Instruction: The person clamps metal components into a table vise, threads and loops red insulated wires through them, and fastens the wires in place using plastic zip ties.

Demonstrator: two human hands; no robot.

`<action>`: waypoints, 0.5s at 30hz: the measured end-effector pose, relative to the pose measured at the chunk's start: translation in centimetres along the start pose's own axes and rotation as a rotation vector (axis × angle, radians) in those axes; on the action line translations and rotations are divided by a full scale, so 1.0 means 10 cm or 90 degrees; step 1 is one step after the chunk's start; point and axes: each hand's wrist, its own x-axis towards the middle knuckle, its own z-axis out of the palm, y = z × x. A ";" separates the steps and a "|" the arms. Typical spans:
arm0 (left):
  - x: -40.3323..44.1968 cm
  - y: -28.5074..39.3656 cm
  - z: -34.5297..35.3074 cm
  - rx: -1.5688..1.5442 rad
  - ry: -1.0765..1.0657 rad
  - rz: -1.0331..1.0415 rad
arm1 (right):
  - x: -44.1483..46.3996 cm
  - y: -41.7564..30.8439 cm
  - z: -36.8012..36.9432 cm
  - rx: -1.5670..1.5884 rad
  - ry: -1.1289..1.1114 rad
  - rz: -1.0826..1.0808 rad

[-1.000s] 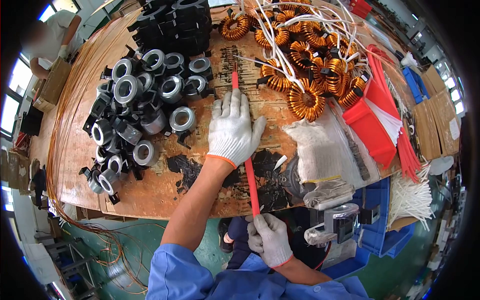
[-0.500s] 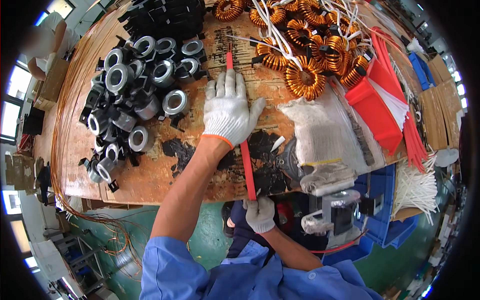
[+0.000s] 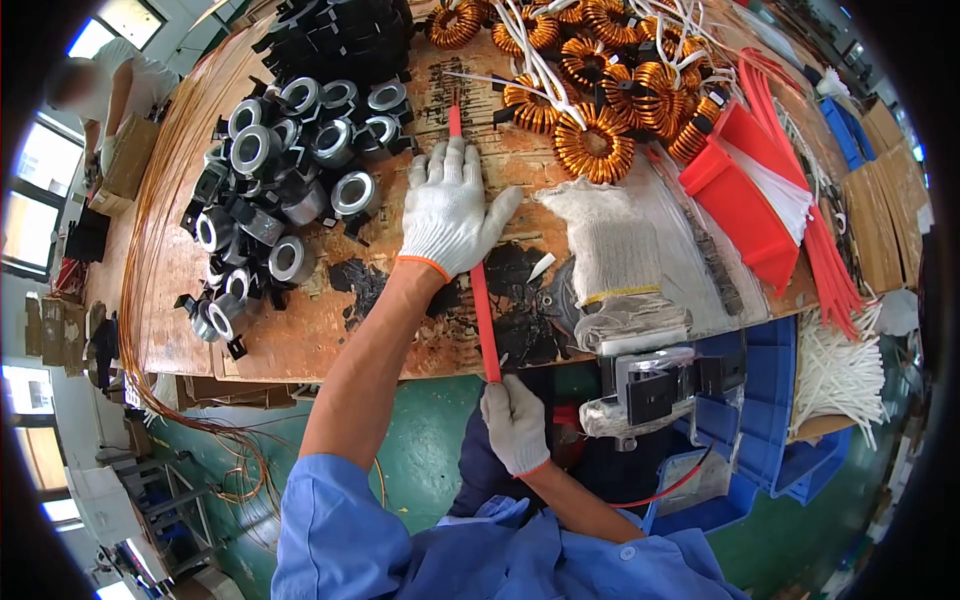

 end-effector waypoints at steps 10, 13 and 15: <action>0.02 0.00 0.01 0.042 -0.033 0.011 | 0.04 0.17 -0.09 -0.133 -0.034 -0.090; 0.02 0.02 -0.03 0.023 -0.020 0.028 | 0.08 0.14 -0.06 -0.204 0.043 -0.220; 0.02 0.02 -0.01 0.024 -0.015 0.023 | 0.08 0.05 -0.09 -0.234 0.031 -0.210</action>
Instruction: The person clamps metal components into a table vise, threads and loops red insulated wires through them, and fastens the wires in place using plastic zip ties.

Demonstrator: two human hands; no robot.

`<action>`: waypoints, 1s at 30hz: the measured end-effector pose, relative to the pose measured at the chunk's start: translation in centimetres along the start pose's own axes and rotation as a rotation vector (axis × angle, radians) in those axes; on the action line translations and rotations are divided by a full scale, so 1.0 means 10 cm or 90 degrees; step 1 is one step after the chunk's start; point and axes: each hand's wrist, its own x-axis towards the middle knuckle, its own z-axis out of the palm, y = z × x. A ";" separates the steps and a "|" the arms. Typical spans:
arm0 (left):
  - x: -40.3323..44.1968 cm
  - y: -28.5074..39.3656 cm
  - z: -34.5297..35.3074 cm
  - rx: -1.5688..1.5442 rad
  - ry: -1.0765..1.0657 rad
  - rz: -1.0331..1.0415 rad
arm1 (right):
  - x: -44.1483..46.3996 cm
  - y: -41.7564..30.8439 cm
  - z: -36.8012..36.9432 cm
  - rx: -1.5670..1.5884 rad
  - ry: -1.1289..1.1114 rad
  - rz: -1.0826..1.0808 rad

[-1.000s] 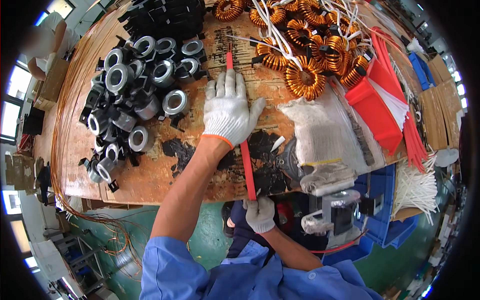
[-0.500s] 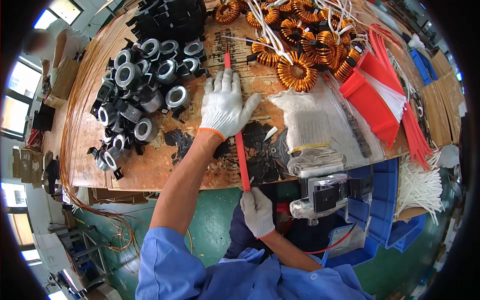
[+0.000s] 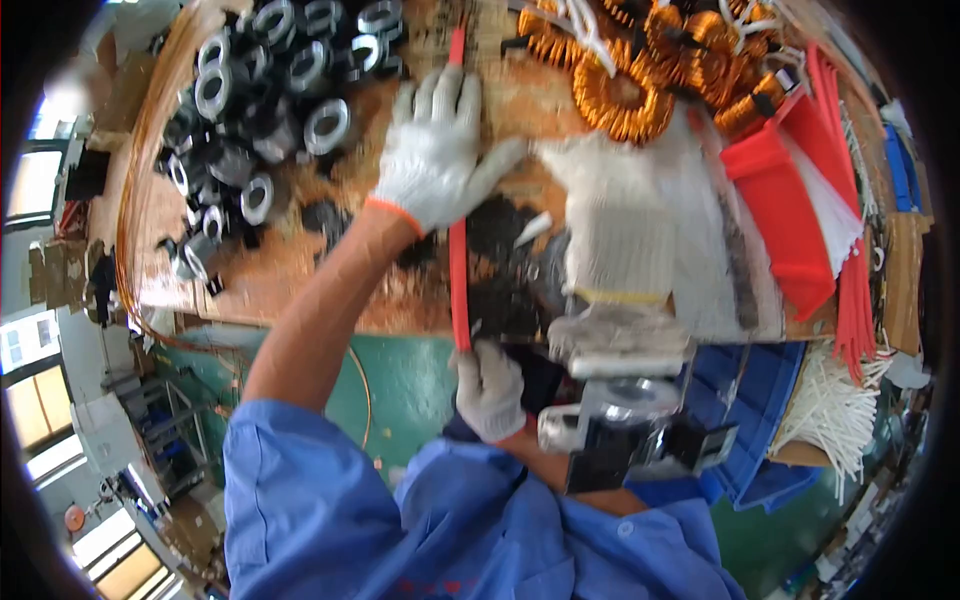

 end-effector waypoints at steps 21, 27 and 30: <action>-1.35 0.64 -0.95 -0.923 0.031 -0.482 | -0.19 -0.85 -0.58 0.322 -0.147 0.077; -1.90 1.44 -1.51 -1.672 -0.032 -0.396 | -0.39 -1.30 -1.11 0.498 -0.116 0.127; -2.01 1.81 -1.57 -1.650 0.015 -0.355 | -0.60 -1.32 -1.31 0.568 -0.061 0.171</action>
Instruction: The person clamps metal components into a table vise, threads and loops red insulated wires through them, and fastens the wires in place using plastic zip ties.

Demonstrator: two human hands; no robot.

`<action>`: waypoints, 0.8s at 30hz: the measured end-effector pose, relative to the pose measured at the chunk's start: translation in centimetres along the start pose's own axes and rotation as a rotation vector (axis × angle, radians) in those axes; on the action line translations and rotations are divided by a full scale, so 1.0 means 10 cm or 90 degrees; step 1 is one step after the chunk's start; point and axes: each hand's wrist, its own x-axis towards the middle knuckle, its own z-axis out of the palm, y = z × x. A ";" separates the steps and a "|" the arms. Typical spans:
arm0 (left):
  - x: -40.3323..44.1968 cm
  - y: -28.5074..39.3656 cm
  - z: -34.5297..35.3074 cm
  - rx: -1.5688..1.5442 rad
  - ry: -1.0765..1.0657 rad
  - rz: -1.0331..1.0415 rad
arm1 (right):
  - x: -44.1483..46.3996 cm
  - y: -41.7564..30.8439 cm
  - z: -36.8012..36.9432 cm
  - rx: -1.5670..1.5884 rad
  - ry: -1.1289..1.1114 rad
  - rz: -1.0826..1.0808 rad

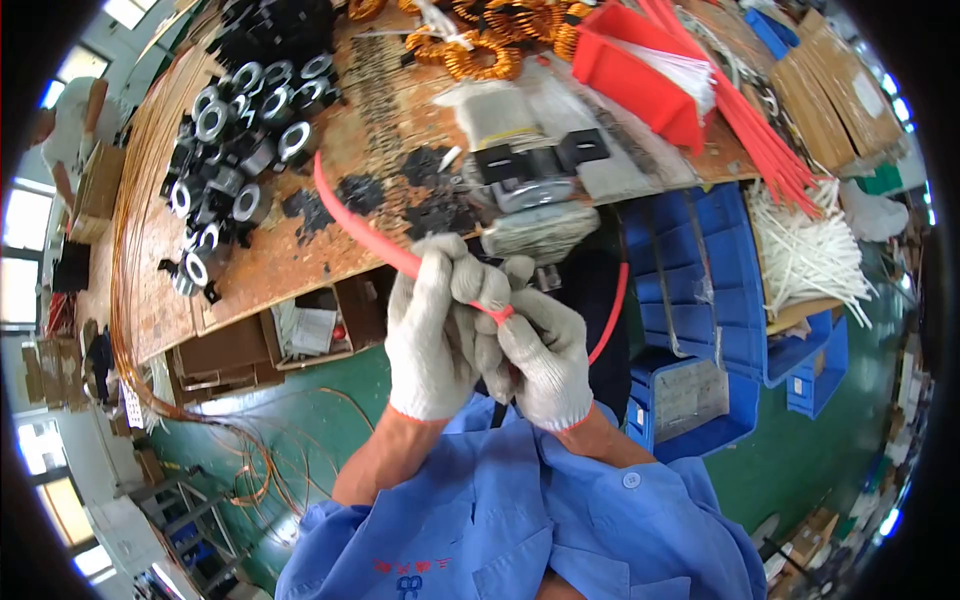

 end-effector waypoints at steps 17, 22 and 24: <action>0.08 -1.13 0.42 0.373 -0.146 -0.164 | -2.82 -0.11 -2.60 0.150 0.205 -0.068; 0.16 -0.33 0.44 0.557 -0.011 -0.171 | -1.74 -0.07 -1.82 0.403 0.192 0.109; 0.21 -0.03 0.25 0.602 0.139 0.020 | -1.17 -0.20 -1.44 0.491 0.115 0.236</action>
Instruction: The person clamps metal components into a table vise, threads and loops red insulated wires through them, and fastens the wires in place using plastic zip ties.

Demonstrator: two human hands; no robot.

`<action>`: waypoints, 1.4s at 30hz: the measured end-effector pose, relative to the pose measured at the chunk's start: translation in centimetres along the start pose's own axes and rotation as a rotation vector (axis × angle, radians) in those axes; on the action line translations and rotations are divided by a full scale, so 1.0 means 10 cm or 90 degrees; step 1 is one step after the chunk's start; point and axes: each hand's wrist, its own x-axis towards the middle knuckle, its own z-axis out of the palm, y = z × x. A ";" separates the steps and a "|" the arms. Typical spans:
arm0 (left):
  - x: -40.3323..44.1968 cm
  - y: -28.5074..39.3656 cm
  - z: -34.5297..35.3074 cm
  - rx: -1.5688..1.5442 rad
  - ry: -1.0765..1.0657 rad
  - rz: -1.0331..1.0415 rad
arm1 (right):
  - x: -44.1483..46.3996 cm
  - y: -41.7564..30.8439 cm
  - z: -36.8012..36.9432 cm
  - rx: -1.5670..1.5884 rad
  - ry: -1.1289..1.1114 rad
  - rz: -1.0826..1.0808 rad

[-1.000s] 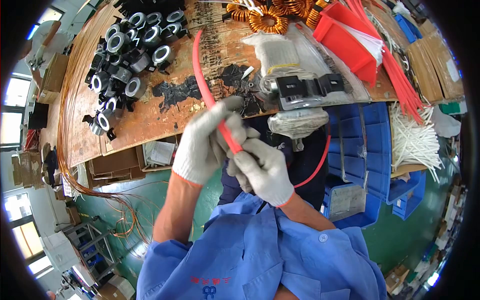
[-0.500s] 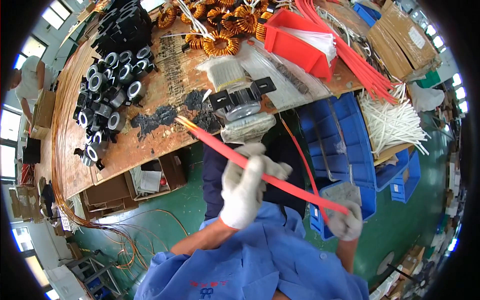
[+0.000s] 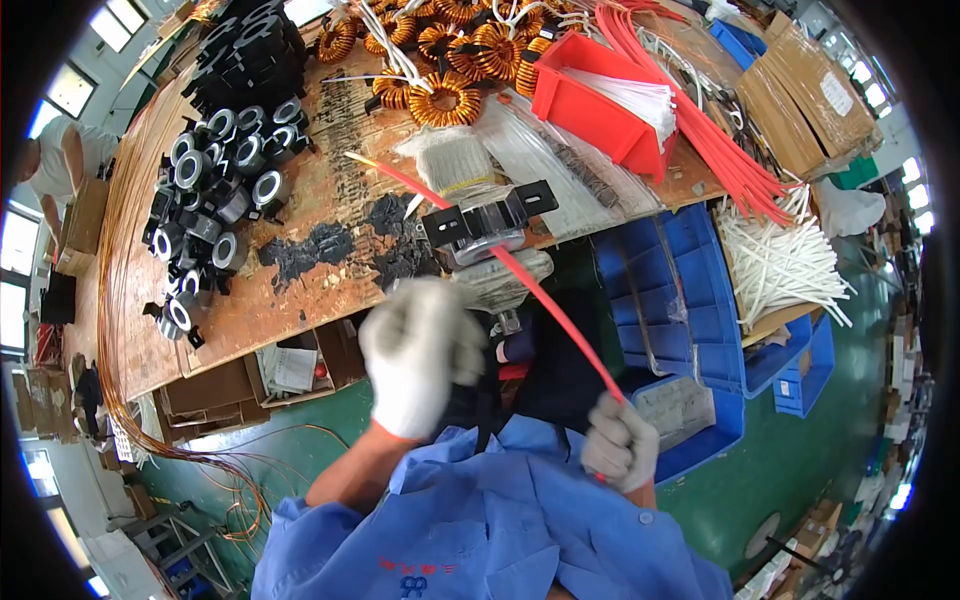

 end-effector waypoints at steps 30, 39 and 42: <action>1.77 0.09 -0.50 -0.014 -0.241 0.358 | 1.23 -0.70 1.13 -0.757 0.103 -0.073; 1.38 -0.09 -0.22 0.169 -0.250 0.437 | 1.13 -0.36 1.58 -0.715 0.150 -0.034; 1.31 -0.20 -0.13 0.208 -0.196 0.473 | 1.02 -0.10 1.48 -1.354 0.167 -0.511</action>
